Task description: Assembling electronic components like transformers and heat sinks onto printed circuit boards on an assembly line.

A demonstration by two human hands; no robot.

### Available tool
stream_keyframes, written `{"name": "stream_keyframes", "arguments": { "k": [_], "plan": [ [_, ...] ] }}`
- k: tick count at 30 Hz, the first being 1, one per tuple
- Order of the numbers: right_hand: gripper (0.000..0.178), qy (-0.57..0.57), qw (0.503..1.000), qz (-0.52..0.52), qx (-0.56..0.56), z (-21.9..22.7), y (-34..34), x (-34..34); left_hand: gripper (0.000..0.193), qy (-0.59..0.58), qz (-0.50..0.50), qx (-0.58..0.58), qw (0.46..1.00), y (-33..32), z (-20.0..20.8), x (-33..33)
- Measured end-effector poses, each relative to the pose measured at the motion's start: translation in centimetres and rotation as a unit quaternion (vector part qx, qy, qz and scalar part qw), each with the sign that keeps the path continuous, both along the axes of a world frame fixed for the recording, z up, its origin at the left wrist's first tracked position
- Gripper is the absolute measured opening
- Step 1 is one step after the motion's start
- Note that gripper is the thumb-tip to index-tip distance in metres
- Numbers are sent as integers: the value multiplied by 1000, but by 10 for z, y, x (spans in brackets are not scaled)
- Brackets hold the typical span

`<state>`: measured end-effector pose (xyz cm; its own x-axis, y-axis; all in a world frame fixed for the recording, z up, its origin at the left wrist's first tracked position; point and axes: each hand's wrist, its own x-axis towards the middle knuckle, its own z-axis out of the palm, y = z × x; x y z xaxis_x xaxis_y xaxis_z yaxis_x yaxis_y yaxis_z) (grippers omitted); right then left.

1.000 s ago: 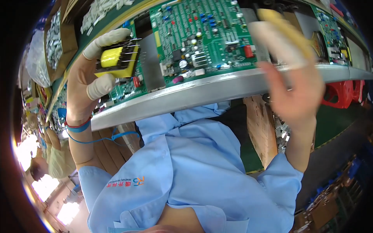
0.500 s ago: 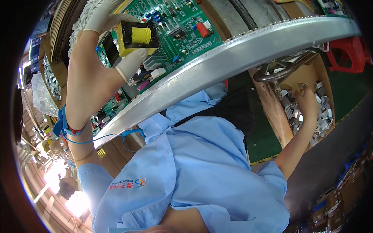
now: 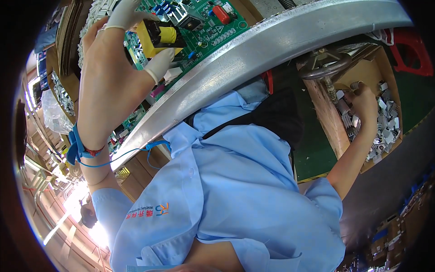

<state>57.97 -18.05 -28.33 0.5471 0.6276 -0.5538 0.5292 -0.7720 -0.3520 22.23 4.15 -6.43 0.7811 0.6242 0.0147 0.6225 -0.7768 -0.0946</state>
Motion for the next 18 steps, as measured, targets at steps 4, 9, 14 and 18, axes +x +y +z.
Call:
{"name": "stream_keyframes", "arguments": {
  "k": [4,9,14,18],
  "plan": [
    [35,-14,1000,2,-21,0,2,0,43,-5,-20,-30,999,1,-8,3],
    [37,-55,998,18,1,-1,3,-3,41,23,-21,-28,999,0,-8,6],
    [37,-122,989,85,20,-18,-6,9,49,82,18,-81,993,2,16,34],
    [40,-104,993,60,-5,-16,-8,9,68,166,124,-197,958,-1,36,61]
  ]
}}
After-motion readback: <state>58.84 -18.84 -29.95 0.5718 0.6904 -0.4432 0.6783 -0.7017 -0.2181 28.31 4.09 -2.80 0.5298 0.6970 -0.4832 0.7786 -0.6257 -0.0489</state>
